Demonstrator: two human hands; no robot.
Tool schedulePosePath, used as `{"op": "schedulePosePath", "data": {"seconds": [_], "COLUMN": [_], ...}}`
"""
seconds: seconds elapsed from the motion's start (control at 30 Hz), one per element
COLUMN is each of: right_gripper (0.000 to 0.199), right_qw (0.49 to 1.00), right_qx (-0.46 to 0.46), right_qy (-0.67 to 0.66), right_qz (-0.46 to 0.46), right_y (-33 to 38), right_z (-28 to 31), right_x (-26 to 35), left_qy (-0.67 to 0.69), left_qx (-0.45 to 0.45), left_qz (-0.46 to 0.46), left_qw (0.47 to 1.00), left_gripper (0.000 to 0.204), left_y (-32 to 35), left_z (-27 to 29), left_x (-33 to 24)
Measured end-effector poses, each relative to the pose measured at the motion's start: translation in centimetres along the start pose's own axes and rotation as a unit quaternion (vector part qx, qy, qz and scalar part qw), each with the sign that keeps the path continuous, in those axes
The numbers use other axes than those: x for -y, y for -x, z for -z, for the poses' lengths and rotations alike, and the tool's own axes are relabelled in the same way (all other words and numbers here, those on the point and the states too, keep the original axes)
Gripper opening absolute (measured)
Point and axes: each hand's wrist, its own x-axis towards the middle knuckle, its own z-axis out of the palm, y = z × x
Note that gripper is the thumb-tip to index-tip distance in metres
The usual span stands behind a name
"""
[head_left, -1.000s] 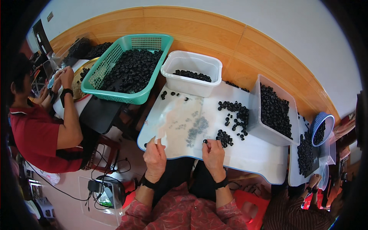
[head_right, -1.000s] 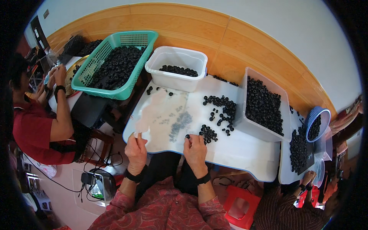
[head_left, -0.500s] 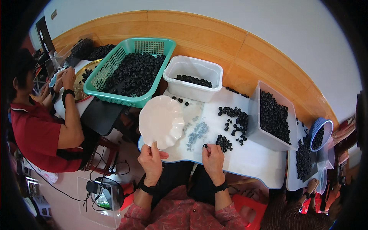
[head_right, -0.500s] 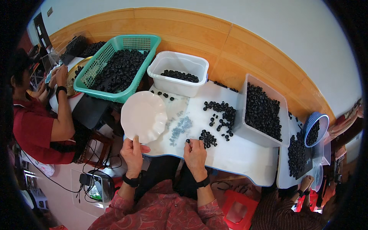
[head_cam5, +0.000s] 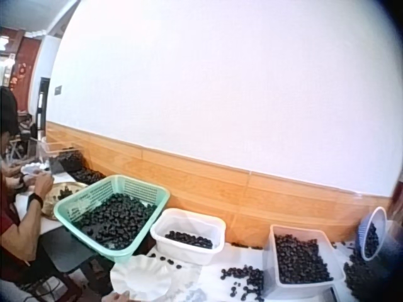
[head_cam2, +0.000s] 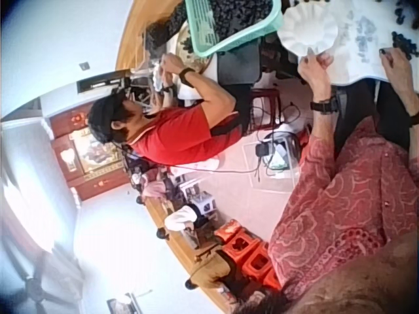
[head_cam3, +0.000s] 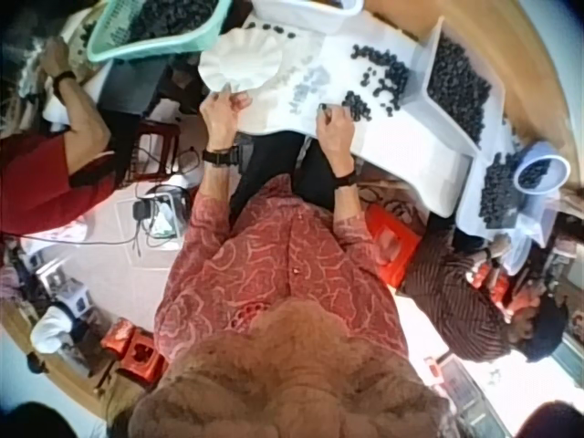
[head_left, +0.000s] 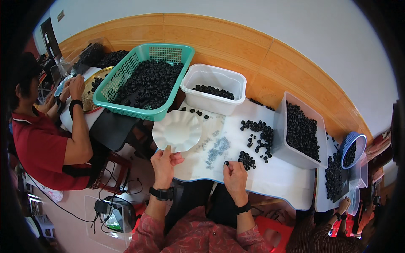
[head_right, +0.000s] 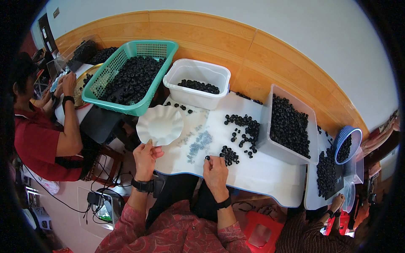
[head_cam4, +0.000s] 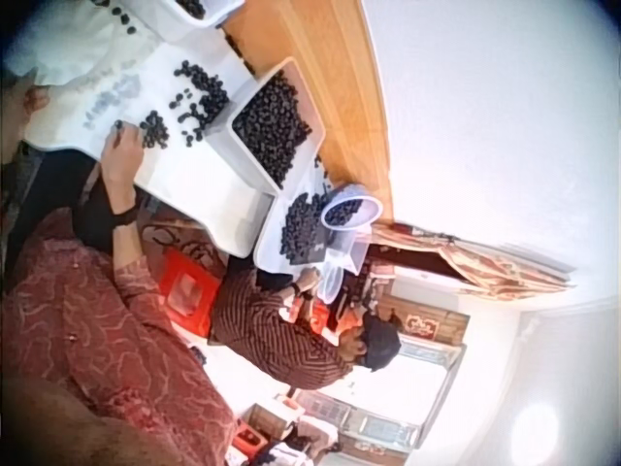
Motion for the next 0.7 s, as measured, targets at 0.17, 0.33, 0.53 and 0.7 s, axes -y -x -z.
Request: {"op": "schedulePosePath", "data": {"seconds": [0.17, 0.33, 0.53, 0.7], "right_gripper": [0.016, 0.016, 0.015, 0.014], "right_qw": [1.0, 0.999, 1.0, 1.0], "right_qx": [-0.004, -0.01, -0.004, -0.009], "right_qy": [-0.009, 0.007, -0.023, -0.029], "right_qz": [-0.005, 0.032, 0.014, 0.001], "right_y": [0.0, -0.2, -0.2, -0.2], "right_z": [-0.1, 0.1, -0.1, 0.1], "right_x": [-0.2, -0.3, -0.4, -0.4], "left_qy": [-0.018, 0.022, 0.034, 0.067], "left_qx": [0.009, 0.052, 0.079, 0.095], "left_qz": [0.046, 0.047, 0.031, 0.1], "left_qw": [0.999, 0.997, 0.996, 0.988], "left_gripper": [0.023, 0.023, 0.024, 0.022], "left_y": [-0.8, -0.8, 0.4, 4.1], "left_z": [-0.4, -0.3, 0.0, -1.0], "left_x": [-0.4, -1.2, -1.5, -2.1]}}
